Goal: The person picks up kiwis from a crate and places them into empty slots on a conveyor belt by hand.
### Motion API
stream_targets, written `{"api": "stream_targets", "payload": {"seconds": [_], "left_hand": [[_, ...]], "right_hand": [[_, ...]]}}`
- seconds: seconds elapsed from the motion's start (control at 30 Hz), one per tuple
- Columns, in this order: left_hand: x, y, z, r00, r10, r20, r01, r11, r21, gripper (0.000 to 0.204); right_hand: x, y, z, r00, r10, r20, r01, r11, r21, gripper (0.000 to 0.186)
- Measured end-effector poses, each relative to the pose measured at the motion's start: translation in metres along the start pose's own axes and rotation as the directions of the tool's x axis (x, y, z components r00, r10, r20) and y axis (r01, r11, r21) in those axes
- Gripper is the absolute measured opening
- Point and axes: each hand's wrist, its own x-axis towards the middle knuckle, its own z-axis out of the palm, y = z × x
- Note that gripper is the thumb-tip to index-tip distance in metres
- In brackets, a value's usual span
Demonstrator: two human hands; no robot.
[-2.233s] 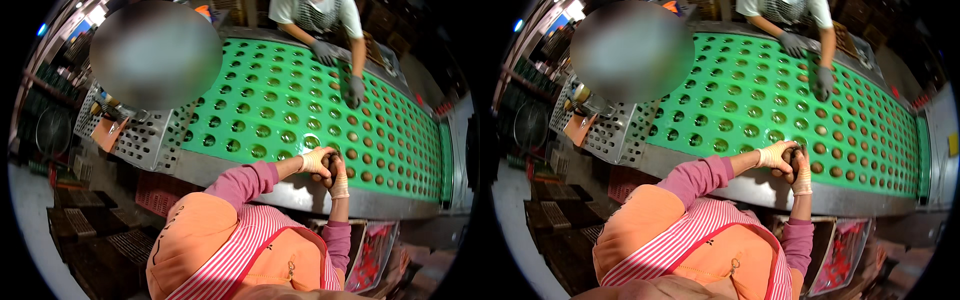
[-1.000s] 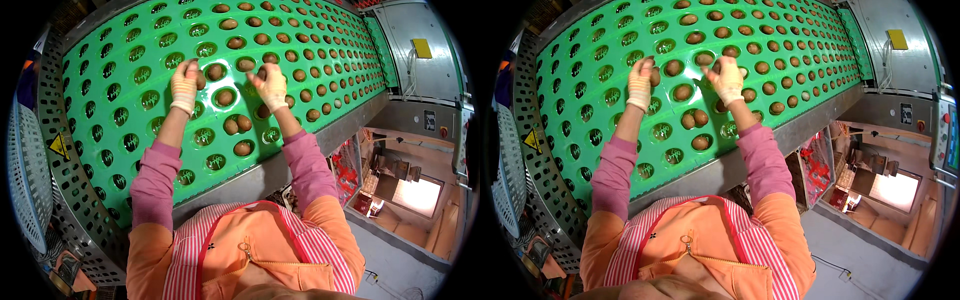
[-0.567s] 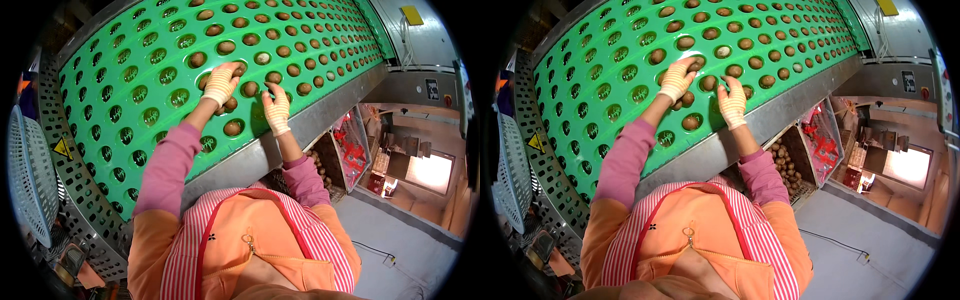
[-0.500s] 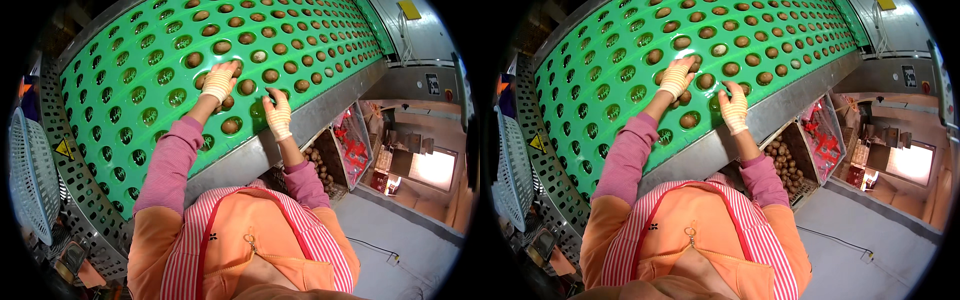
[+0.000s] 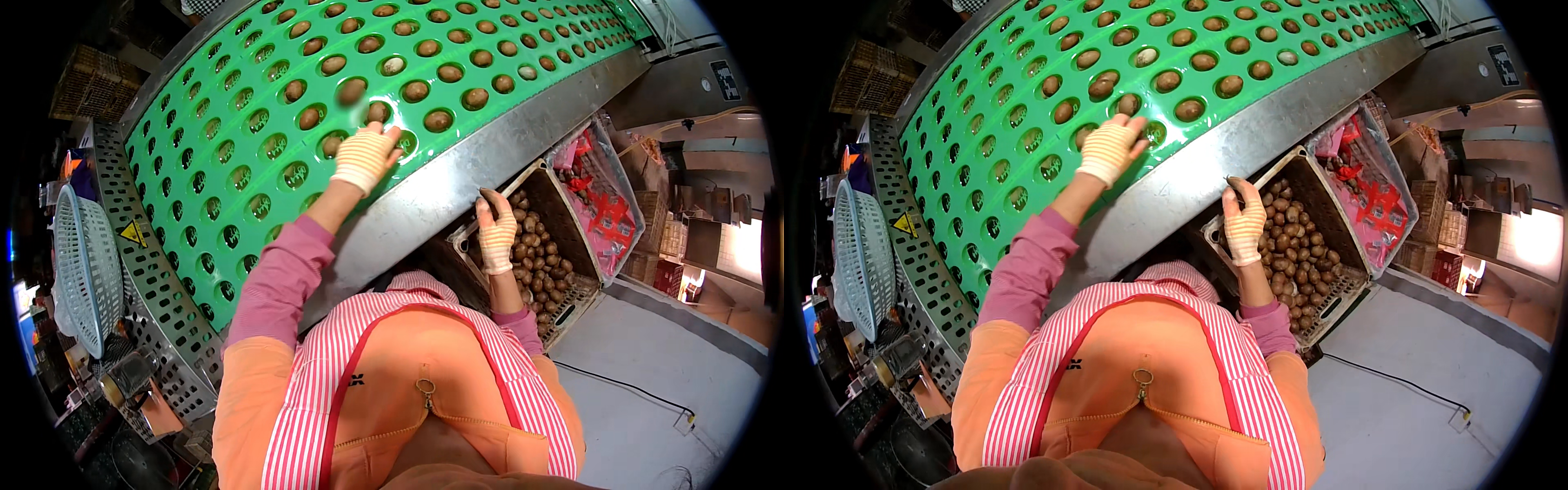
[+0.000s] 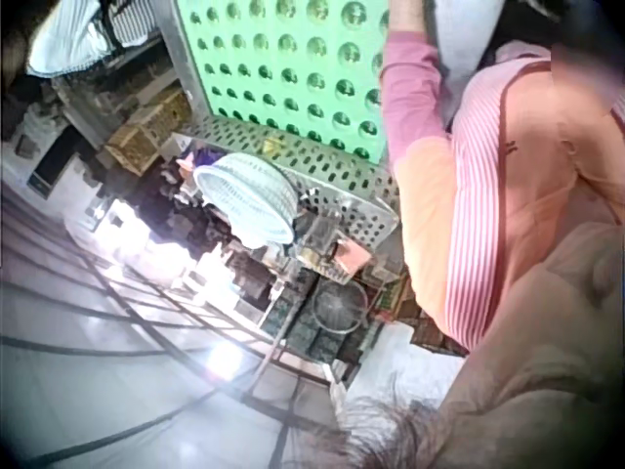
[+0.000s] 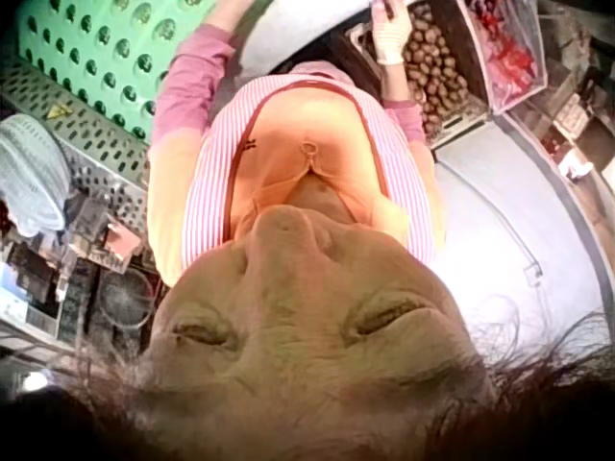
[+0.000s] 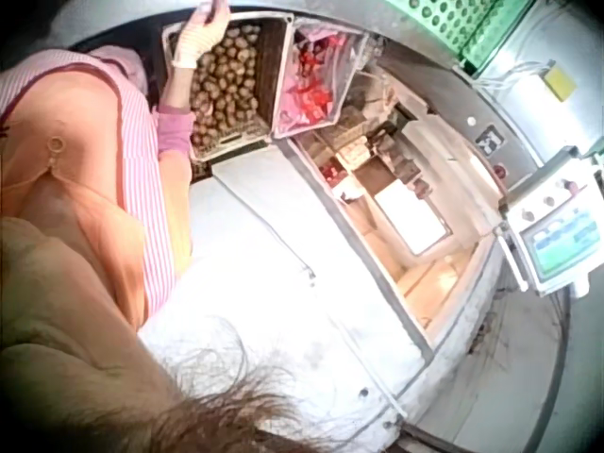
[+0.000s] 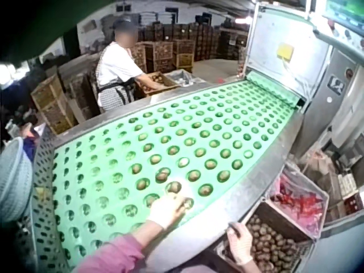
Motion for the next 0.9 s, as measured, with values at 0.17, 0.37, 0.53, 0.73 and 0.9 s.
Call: {"api": "stream_targets", "payload": {"seconds": [0.17, 0.37, 0.53, 0.73, 0.9], "left_hand": [[0.024, 0.025, 0.01, 0.977, -0.166, 0.136, 0.175, 0.983, -0.06, 0.05], [0.071, -0.06, -0.005, 0.972, -0.234, -0.005, 0.224, 0.927, 0.301, 0.041], [0.024, -0.111, -0.014, 0.968, -0.189, -0.164, 0.206, 0.974, 0.091, 0.039], [-0.089, -0.134, -0.007, 0.957, -0.29, -0.011, 0.286, 0.936, 0.207, 0.038], [-0.127, -0.149, 0.008, 0.976, -0.218, -0.005, 0.218, 0.976, -0.016, 0.049]], "right_hand": [[-0.026, 0.005, -0.05, 0.999, 0.0, -0.042, -0.002, 0.998, -0.06, 0.032], [-0.069, 0.05, -0.099, 0.971, 0.193, -0.139, -0.203, 0.977, -0.064, 0.032], [-0.096, 0.063, -0.123, 0.939, 0.307, -0.157, -0.32, 0.945, -0.064, 0.033], [-0.106, 0.1, -0.142, 0.923, 0.359, -0.14, -0.377, 0.916, -0.135, 0.039], [-0.084, 0.127, -0.153, 0.918, 0.368, -0.144, -0.395, 0.868, -0.301, 0.044]]}}
